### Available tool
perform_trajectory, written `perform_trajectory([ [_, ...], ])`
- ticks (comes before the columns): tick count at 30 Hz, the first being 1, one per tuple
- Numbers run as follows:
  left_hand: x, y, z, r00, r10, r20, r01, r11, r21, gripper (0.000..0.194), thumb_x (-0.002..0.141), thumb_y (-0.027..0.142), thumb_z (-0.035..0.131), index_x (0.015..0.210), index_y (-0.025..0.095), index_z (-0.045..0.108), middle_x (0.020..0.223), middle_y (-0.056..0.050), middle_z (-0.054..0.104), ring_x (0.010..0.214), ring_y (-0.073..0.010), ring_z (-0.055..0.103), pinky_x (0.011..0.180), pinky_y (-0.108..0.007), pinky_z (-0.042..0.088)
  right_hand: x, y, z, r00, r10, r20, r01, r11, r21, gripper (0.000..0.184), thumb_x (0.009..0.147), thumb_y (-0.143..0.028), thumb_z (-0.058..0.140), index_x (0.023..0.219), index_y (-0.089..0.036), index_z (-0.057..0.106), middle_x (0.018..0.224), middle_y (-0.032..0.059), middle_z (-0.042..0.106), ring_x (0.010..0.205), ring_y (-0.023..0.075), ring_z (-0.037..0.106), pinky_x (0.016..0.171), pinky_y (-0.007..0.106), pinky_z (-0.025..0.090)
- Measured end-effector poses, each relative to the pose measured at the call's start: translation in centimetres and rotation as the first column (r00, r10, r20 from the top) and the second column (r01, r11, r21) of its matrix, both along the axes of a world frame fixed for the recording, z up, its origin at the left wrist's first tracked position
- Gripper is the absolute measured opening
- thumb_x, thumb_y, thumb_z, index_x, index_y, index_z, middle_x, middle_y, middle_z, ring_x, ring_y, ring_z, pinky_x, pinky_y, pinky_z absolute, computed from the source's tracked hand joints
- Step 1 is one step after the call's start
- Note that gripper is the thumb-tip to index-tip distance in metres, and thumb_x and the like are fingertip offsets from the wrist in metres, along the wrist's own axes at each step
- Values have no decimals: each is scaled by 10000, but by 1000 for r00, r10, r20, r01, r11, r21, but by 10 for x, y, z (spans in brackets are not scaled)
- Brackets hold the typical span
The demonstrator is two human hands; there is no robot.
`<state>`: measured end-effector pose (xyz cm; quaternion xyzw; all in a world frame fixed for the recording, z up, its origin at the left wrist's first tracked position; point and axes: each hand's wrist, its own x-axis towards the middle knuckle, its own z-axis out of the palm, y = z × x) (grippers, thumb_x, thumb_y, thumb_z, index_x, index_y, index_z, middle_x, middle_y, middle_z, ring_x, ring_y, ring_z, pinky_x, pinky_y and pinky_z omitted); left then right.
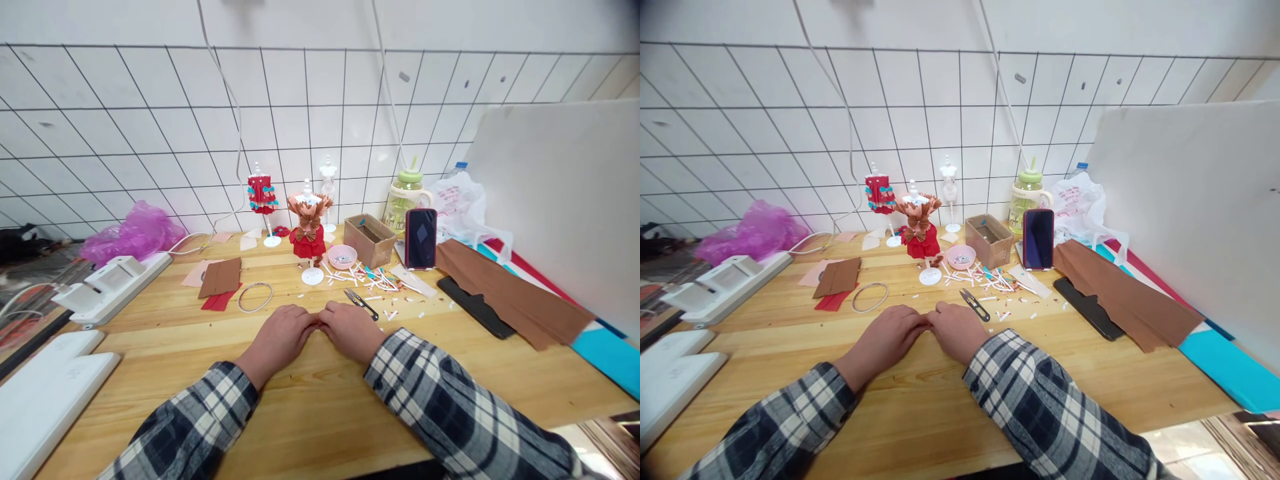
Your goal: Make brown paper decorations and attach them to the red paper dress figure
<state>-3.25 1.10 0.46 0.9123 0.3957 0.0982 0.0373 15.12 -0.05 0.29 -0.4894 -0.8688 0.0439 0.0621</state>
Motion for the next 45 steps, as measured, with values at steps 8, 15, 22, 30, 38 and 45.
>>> perform_trajectory([
  [8,1,-1,2,999,-22,31,22,1000,0,203,926,238,454,901,192,650,871,-57,642,872,-195,566,810,-326,445,1,1,-1,1000,-14,-6,14,1000,-15,293,964,-328,373,958,-199,636,901,54,628,771,169,606,630,268,379],
  [15,0,-1,-2,999,5,51,-2,999,-47,211,918,229,456,964,211,661,869,-55,644,861,-197,574,799,-329,456,3,0,2,999,-3,-45,1,999,-41,248,937,-301,422,978,-211,649,909,51,643,800,174,614,655,271,391],
  [22,-1,0,-2,999,14,34,-13,999,-33,234,927,239,442,937,204,673,869,-63,635,873,-202,568,805,-340,455,2,0,-2,995,-41,-90,36,998,-50,267,940,-278,411,981,-239,672,892,42,655,817,178,620,671,281,405],
  [30,-3,1,-1,1000,-14,21,14,1000,-20,234,933,250,446,936,217,677,865,-51,656,882,-201,578,837,-358,437,1,1,0,997,-35,-74,31,998,-54,281,948,-288,402,939,-225,675,895,44,648,798,164,614,665,270,395],
  [38,-6,3,-2,999,-5,36,5,1000,-23,249,937,277,444,930,216,685,843,-55,656,854,-197,583,806,-346,442,0,0,0,994,-69,-90,60,994,-95,282,956,-303,383,1009,-242,654,953,42,638,823,166,621,687,278,406],
  [45,-6,2,-1,999,22,44,-21,1000,-16,222,924,260,459,885,192,666,839,-63,632,845,-200,568,776,-335,447,2,1,0,988,-62,-143,51,996,-76,216,927,-291,435,945,-225,640,942,30,614,832,158,607,682,270,407],
])
